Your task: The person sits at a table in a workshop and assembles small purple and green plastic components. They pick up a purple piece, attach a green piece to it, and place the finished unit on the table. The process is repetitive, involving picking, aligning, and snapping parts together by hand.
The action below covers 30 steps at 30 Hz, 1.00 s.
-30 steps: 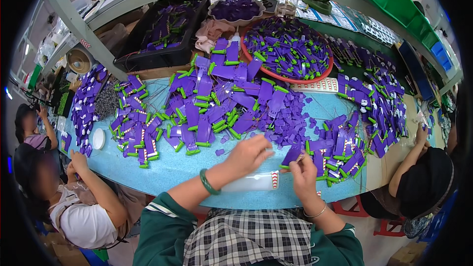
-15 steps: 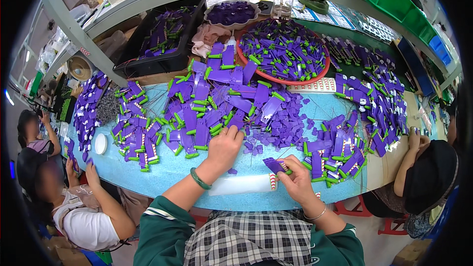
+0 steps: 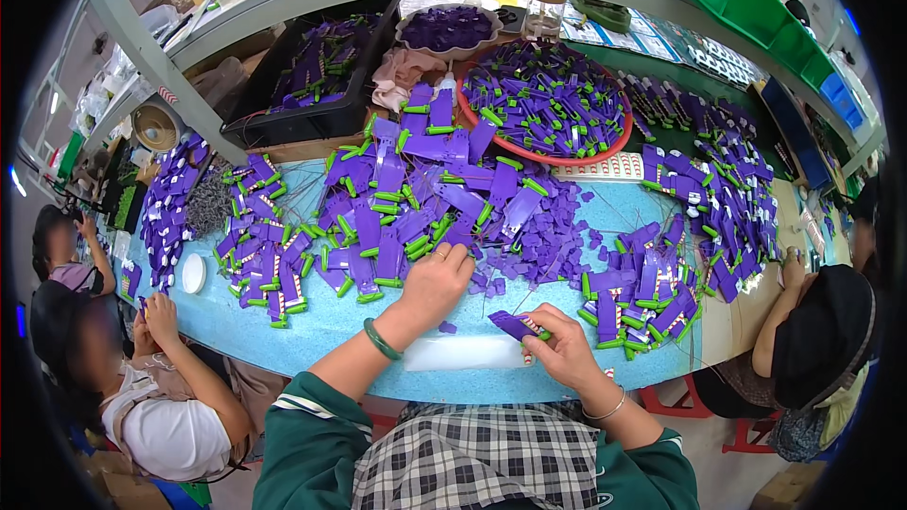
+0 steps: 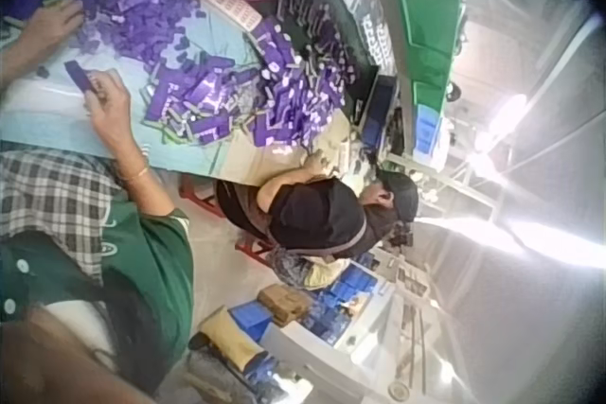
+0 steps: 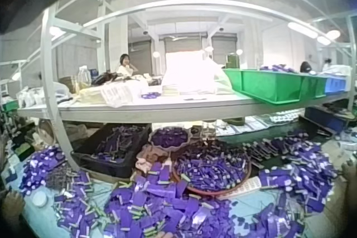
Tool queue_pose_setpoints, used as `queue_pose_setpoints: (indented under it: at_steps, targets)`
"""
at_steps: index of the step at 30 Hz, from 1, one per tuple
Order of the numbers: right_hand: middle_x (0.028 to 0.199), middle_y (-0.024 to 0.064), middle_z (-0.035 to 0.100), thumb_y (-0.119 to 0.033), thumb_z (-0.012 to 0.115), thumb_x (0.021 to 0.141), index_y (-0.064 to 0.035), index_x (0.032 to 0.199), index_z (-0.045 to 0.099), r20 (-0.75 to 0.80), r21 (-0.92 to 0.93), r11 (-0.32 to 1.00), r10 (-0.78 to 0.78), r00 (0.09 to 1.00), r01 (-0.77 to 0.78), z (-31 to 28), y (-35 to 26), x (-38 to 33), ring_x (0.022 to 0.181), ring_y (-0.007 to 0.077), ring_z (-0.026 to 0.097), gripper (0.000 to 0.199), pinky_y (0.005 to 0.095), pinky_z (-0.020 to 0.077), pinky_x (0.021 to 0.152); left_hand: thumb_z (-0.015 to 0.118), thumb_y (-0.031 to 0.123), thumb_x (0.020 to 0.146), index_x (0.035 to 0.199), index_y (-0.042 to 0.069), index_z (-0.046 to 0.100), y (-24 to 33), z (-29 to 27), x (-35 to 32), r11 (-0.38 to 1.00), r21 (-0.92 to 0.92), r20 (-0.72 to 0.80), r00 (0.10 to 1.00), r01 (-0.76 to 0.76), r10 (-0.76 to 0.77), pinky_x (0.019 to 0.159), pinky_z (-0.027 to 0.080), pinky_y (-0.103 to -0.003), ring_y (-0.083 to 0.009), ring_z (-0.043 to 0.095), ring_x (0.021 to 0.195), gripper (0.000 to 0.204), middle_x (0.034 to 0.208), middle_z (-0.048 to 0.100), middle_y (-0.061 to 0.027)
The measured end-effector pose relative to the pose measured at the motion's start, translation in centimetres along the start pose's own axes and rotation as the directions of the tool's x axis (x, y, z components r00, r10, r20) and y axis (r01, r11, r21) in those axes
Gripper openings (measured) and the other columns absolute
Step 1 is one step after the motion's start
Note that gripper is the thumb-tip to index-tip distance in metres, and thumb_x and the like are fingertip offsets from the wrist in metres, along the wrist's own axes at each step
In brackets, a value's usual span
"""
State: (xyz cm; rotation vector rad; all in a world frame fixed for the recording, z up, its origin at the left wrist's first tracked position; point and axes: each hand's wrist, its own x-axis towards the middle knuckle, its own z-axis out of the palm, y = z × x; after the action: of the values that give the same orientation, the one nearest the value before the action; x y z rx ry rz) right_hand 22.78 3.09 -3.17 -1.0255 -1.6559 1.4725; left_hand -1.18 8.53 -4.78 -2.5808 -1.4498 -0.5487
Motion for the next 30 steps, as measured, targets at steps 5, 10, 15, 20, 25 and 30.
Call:
queue_pose_setpoints:
  at_steps: [5, 10, 15, 20, 25, 30]
  targets:
    - [0.101, 0.0081, 0.054, 0.006, 0.059, 0.081, 0.0018, 0.111, 0.062, 0.037, 0.015, 1.000, 0.011, 0.999, -0.011, 0.1, -0.2, 0.4, 0.082, 0.0130, 0.060, 0.031, 0.0234, 0.0526, 0.063, 0.060, 0.001, 0.071, 0.087, 0.003, 0.059, 0.5, -1.9, -0.2, 0.997, -0.068, -0.205, 0.979, -0.021, 0.007, 0.078, 0.049, -0.037, -0.0290, 0.058, 0.097, 0.017, 0.099, 0.059, -0.0110]
    - [0.118, 0.0090, 0.045, 0.006, 0.060, 0.080, 0.0002, 0.110, 0.063, 0.006, 0.152, 0.970, -0.193, 0.981, 0.189, 1.1, -1.2, 2.4, 0.101, 0.0153, 0.054, 0.030, 0.0244, 0.0554, 0.069, 0.063, -0.004, 0.072, 0.088, 0.002, 0.056, 2.5, -3.3, -0.8, 0.832, -0.550, -0.073, 0.988, 0.072, -0.134, 0.079, 0.048, -0.039, -0.0320, 0.060, 0.092, 0.018, 0.090, 0.061, -0.0134]
    - [0.119, 0.0083, 0.044, 0.006, 0.060, 0.080, 0.0010, 0.107, 0.063, -0.093, 0.365, 0.917, -0.135, 0.987, 0.159, 0.4, -0.8, 3.1, 0.099, 0.0152, 0.054, 0.027, 0.0266, 0.0571, 0.071, 0.068, 0.002, 0.073, 0.093, 0.002, 0.059, 1.8, -3.0, -1.6, 0.837, -0.541, -0.029, 0.992, 0.086, -0.121, 0.074, 0.048, -0.039, -0.0302, 0.060, 0.086, 0.022, 0.087, 0.060, -0.0123]
    - [0.116, 0.0077, 0.045, 0.005, 0.060, 0.082, 0.0015, 0.107, 0.063, -0.125, 0.456, 0.886, -0.026, 0.992, 0.081, -1.0, 1.8, 1.6, 0.094, 0.0132, 0.054, 0.026, 0.0271, 0.0572, 0.069, 0.069, 0.010, 0.075, 0.090, 0.005, 0.059, 3.1, -4.0, -2.4, 0.900, -0.432, 0.104, 0.995, 0.050, -0.005, 0.068, 0.048, -0.037, -0.0285, 0.058, 0.077, 0.019, 0.083, 0.057, -0.0090]
    - [0.116, 0.0080, 0.045, 0.003, 0.061, 0.083, 0.0013, 0.108, 0.063, -0.078, 0.370, 0.927, -0.032, 0.996, 0.058, -0.2, 1.6, 0.9, 0.093, 0.0129, 0.055, 0.025, 0.0267, 0.0569, 0.070, 0.070, 0.017, 0.074, 0.090, 0.006, 0.059, 5.5, -1.5, -3.4, 0.981, -0.185, 0.216, 0.976, 0.049, -0.008, 0.064, 0.049, -0.036, -0.0253, 0.057, 0.075, 0.023, 0.087, 0.054, -0.0086]
    - [0.114, 0.0089, 0.051, 0.001, 0.062, 0.084, 0.0028, 0.106, 0.062, 0.051, 0.317, 0.948, -0.047, 0.998, 0.029, 0.7, 1.0, 1.2, 0.093, 0.0128, 0.056, 0.023, 0.0245, 0.0556, 0.069, 0.065, -0.001, 0.075, 0.095, 0.001, 0.059, 6.1, -4.8, -2.9, 0.757, -0.633, 0.100, 0.986, 0.165, -0.131, 0.071, 0.050, -0.033, -0.0244, 0.059, 0.081, 0.022, 0.091, 0.056, -0.0106]
